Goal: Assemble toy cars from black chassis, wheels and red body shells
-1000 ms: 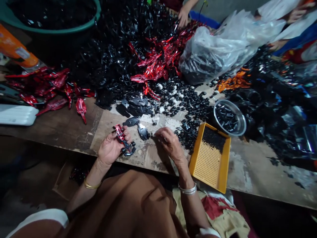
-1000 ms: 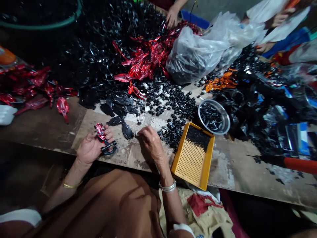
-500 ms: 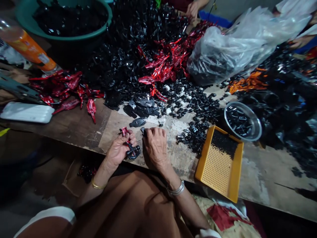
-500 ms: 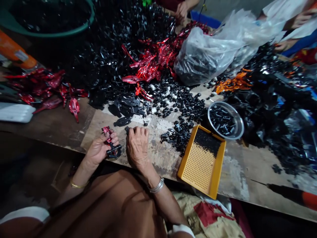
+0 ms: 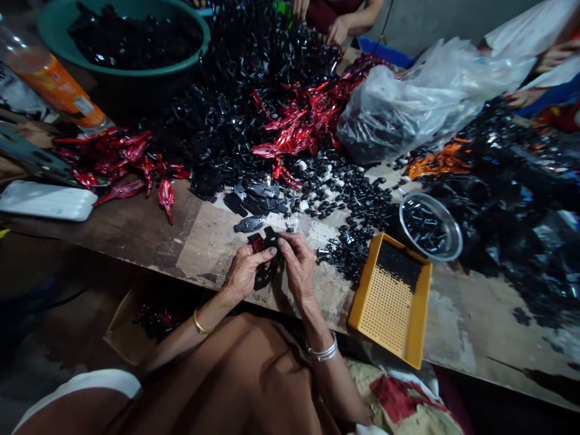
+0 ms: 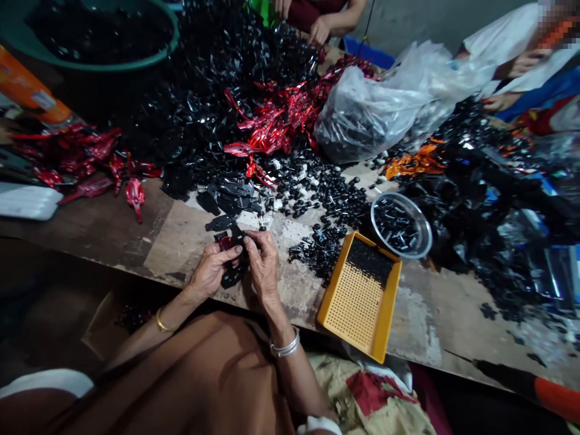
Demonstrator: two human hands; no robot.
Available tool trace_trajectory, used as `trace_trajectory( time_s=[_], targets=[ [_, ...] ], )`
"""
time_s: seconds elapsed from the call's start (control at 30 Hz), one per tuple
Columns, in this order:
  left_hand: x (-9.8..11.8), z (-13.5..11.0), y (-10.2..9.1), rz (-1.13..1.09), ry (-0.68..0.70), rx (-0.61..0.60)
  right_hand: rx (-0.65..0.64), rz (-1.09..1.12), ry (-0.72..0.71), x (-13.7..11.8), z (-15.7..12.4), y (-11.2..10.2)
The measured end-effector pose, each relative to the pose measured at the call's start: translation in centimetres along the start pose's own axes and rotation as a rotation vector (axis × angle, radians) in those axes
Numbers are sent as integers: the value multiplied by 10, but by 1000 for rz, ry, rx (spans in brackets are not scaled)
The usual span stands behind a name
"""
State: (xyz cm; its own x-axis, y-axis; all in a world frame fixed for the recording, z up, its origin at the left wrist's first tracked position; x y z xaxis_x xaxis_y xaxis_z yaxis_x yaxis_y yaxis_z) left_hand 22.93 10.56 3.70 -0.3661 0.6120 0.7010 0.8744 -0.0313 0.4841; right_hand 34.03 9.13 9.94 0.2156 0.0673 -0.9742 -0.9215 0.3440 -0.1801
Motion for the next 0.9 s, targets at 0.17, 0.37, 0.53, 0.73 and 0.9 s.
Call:
trace_trajectory(
  time_s=[0.17,0.37,0.53,0.73,0.9],
  targets=[
    [11,-2,-16,-3,-17,94,-44,-174,7,9,0,-8],
    [20,-3,-34,-59,-57,128,-171,-272,-175,7,-17,-3],
    [15,-4,-34,-59,-71,113,137,-291,-189,4,-29,-43],
    [16,-3,-35,-12,-58,120,52,-448,-172,-1,-49,-65],
    [17,-3,-34,3,-62,114,-103,-579,-95,13,-65,-36]
  ],
)
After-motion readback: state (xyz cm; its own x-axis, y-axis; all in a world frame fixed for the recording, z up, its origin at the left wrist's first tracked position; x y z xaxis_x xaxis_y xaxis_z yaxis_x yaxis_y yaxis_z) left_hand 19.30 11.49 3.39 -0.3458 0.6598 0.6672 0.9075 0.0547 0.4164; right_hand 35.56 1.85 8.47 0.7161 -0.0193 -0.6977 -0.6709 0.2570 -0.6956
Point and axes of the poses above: each hand's wrist, its own z-axis towards the middle knuckle, its own y-axis out of the palm, x = y × z, the point moved 8 cm from there along z, towards the middle knuckle, and after that the axes turned 8 degrees about z, right-handed, at the moved point
